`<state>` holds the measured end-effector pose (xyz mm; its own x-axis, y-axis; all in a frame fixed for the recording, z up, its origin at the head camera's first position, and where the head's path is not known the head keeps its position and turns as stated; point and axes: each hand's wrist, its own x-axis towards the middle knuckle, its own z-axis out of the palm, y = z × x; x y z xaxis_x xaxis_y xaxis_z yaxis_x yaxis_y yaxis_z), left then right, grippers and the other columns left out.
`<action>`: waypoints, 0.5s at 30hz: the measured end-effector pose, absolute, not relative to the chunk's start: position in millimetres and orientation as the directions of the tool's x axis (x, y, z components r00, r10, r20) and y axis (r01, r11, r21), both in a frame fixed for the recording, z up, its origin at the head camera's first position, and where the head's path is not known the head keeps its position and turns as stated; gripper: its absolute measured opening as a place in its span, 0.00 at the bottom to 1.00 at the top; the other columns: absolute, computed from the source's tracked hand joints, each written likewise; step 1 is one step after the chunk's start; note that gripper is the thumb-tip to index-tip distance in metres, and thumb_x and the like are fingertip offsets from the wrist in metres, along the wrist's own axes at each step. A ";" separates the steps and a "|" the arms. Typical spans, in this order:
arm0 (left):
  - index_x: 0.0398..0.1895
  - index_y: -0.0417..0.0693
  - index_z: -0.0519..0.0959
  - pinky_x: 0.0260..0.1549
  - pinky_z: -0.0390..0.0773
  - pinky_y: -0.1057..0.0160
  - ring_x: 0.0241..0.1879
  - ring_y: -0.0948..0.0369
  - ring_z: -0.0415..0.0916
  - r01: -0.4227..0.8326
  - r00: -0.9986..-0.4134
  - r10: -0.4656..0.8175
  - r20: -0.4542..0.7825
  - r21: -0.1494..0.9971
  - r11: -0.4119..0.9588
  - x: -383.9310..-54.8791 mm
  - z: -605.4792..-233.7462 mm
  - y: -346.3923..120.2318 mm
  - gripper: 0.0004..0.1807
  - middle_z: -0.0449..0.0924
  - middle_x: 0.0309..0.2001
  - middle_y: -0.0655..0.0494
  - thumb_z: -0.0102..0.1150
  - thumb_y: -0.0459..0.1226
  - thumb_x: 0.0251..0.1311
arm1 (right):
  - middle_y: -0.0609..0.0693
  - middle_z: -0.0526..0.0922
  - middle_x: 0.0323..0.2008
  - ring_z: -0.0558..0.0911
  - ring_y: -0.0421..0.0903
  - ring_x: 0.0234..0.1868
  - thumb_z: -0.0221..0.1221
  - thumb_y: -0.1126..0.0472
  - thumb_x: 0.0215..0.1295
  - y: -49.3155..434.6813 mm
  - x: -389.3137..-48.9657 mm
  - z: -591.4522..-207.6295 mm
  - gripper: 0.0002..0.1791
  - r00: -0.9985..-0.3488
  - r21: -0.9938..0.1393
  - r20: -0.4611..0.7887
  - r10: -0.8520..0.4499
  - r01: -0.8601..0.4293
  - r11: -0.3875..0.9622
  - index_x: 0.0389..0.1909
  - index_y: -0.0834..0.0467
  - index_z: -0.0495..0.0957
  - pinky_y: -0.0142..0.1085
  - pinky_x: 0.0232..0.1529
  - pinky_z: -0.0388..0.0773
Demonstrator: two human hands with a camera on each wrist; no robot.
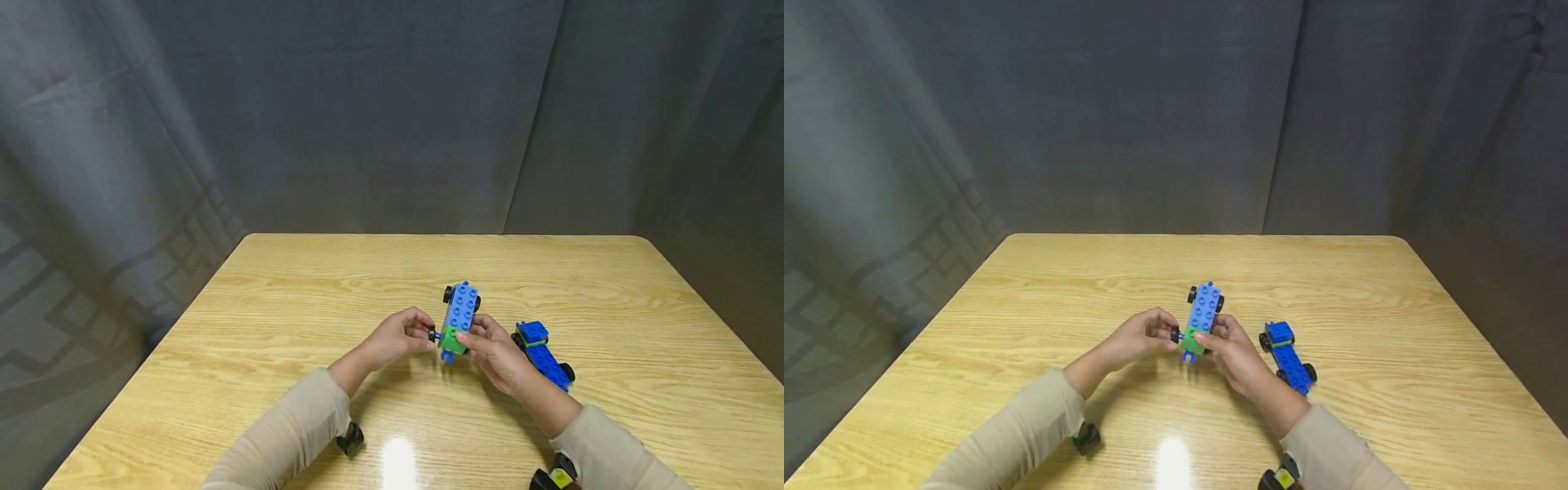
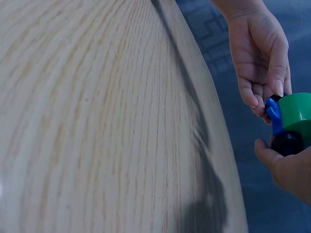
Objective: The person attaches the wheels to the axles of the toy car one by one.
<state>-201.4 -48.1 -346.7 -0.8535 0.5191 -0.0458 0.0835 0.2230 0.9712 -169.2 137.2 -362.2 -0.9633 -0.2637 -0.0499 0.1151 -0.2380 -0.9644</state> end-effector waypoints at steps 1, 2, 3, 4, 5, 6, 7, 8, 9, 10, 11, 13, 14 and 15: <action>0.41 0.31 0.68 0.34 0.74 0.66 0.35 0.56 0.72 0.082 -0.853 0.520 -0.046 0.972 0.221 -203.1 -349.6 -48.2 0.16 0.73 0.34 0.45 0.57 0.23 0.46 | 0.54 0.67 0.40 0.73 0.41 0.37 0.47 0.70 0.59 137.2 -169.2 -362.4 0.26 -0.963 -0.964 -0.051 -0.264 0.116 -0.238 0.54 0.71 0.45 0.32 0.40 0.71; 0.41 0.31 0.69 0.34 0.74 0.65 0.34 0.57 0.72 0.082 -0.852 0.521 -0.045 0.972 0.219 -204.9 -352.5 -48.3 0.16 0.73 0.34 0.46 0.57 0.23 0.46 | 0.54 0.67 0.40 0.73 0.41 0.38 0.47 0.70 0.59 137.1 -169.2 -362.5 0.26 -0.963 -0.964 -0.051 -0.266 0.117 -0.238 0.54 0.71 0.45 0.32 0.40 0.71; 0.41 0.32 0.69 0.34 0.74 0.65 0.34 0.58 0.72 0.083 -0.852 0.522 -0.045 0.972 0.218 -206.9 -355.5 -48.3 0.16 0.73 0.34 0.46 0.57 0.24 0.46 | 0.55 0.67 0.41 0.73 0.41 0.38 0.47 0.70 0.59 137.1 -169.1 -362.6 0.27 -0.962 -0.964 -0.051 -0.267 0.117 -0.239 0.54 0.71 0.45 0.32 0.40 0.71; 0.41 0.32 0.69 0.34 0.74 0.65 0.34 0.59 0.72 0.084 -0.851 0.523 -0.045 0.972 0.220 -208.9 -358.9 -48.2 0.17 0.73 0.34 0.47 0.58 0.24 0.46 | 0.55 0.67 0.41 0.73 0.41 0.38 0.47 0.70 0.59 137.1 -169.2 -362.8 0.27 -0.962 -0.964 -0.049 -0.269 0.116 -0.240 0.54 0.71 0.45 0.32 0.40 0.71; 0.42 0.33 0.69 0.35 0.74 0.65 0.34 0.59 0.72 0.084 -0.852 0.522 -0.047 0.971 0.224 -211.2 -362.3 -48.1 0.17 0.73 0.34 0.48 0.58 0.25 0.46 | 0.56 0.67 0.42 0.73 0.41 0.38 0.47 0.70 0.58 137.2 -169.3 -363.0 0.27 -0.962 -0.964 -0.044 -0.271 0.112 -0.242 0.54 0.71 0.45 0.33 0.41 0.71; 0.42 0.34 0.69 0.35 0.74 0.66 0.34 0.59 0.72 0.090 -0.853 0.520 -0.042 0.970 0.227 -212.0 -363.7 -48.0 0.17 0.73 0.34 0.49 0.59 0.26 0.46 | 0.56 0.67 0.42 0.73 0.42 0.38 0.48 0.70 0.58 137.2 -169.4 -363.3 0.28 -0.961 -0.964 -0.039 -0.273 0.109 -0.244 0.54 0.71 0.45 0.33 0.41 0.71; 0.41 0.34 0.69 0.35 0.74 0.66 0.34 0.59 0.72 0.099 -0.854 0.520 -0.036 0.968 0.230 -212.5 -364.9 -47.8 0.17 0.73 0.34 0.49 0.59 0.26 0.46 | 0.56 0.68 0.42 0.74 0.42 0.38 0.48 0.70 0.58 137.3 -169.6 -363.7 0.28 -0.960 -0.963 -0.032 -0.277 0.104 -0.248 0.54 0.71 0.44 0.34 0.41 0.71; 0.41 0.35 0.70 0.35 0.74 0.66 0.34 0.59 0.72 0.111 -0.855 0.518 -0.028 0.965 0.236 -212.6 -365.5 -47.7 0.17 0.73 0.35 0.50 0.59 0.27 0.46 | 0.57 0.68 0.42 0.74 0.42 0.39 0.48 0.70 0.58 137.3 -169.8 -364.0 0.28 -0.959 -0.963 -0.023 -0.282 0.098 -0.252 0.54 0.72 0.44 0.34 0.42 0.71; 0.40 0.35 0.70 0.34 0.74 0.66 0.34 0.59 0.72 0.127 -0.856 0.516 -0.017 0.962 0.242 -212.3 -365.7 -47.5 0.16 0.74 0.35 0.50 0.59 0.27 0.46 | 0.57 0.68 0.42 0.74 0.42 0.39 0.48 0.70 0.57 137.3 -170.2 -364.5 0.28 -0.958 -0.962 -0.018 -0.285 0.094 -0.256 0.54 0.72 0.44 0.35 0.42 0.71; 0.40 0.35 0.70 0.35 0.74 0.66 0.35 0.59 0.72 0.145 -0.856 0.517 -0.005 0.957 0.250 -211.6 -365.5 -47.2 0.15 0.74 0.35 0.50 0.59 0.27 0.46 | 0.57 0.69 0.42 0.75 0.43 0.38 0.49 0.71 0.57 137.4 -170.4 -365.0 0.28 -0.957 -0.962 -0.011 -0.290 0.090 -0.259 0.54 0.72 0.44 0.36 0.43 0.71; 0.39 0.35 0.70 0.34 0.74 0.67 0.35 0.58 0.72 0.163 -0.856 0.518 0.009 0.954 0.253 -210.6 -364.9 -47.1 0.14 0.74 0.35 0.50 0.59 0.27 0.47 | 0.56 0.69 0.42 0.75 0.43 0.38 0.49 0.71 0.57 137.5 -170.6 -365.4 0.28 -0.955 -0.962 -0.003 -0.298 0.083 -0.259 0.53 0.72 0.44 0.37 0.43 0.71; 0.37 0.34 0.70 0.34 0.74 0.67 0.35 0.56 0.73 0.207 -0.850 0.525 0.044 0.944 0.256 -207.8 -361.6 -46.8 0.12 0.74 0.34 0.48 0.57 0.26 0.48 | 0.56 0.70 0.41 0.76 0.43 0.38 0.49 0.70 0.57 137.8 -170.8 -366.2 0.28 -0.949 -0.964 0.007 -0.314 0.077 -0.254 0.53 0.72 0.44 0.40 0.44 0.70; 0.37 0.33 0.70 0.34 0.74 0.68 0.36 0.55 0.73 0.227 -0.847 0.529 0.059 0.939 0.260 -205.8 -358.8 -46.7 0.11 0.74 0.34 0.47 0.56 0.25 0.48 | 0.55 0.71 0.41 0.76 0.43 0.38 0.49 0.70 0.57 137.9 -170.8 -366.5 0.29 -0.946 -0.965 0.015 -0.323 0.071 -0.253 0.53 0.72 0.44 0.41 0.45 0.70; 0.36 0.32 0.70 0.34 0.73 0.68 0.36 0.53 0.72 0.250 -0.841 0.536 0.075 0.932 0.261 -204.0 -356.1 -46.5 0.10 0.74 0.34 0.46 0.55 0.24 0.49 | 0.55 0.71 0.40 0.76 0.43 0.38 0.49 0.70 0.57 138.1 -170.7 -366.9 0.29 -0.943 -0.966 0.022 -0.333 0.066 -0.251 0.53 0.73 0.44 0.42 0.45 0.70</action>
<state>-204.0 -46.5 -356.1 -0.8411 0.5356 0.0755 0.2500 0.2613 0.9323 -170.7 138.1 -366.9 -0.9428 -0.3327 0.0220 0.0661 -0.2512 -0.9657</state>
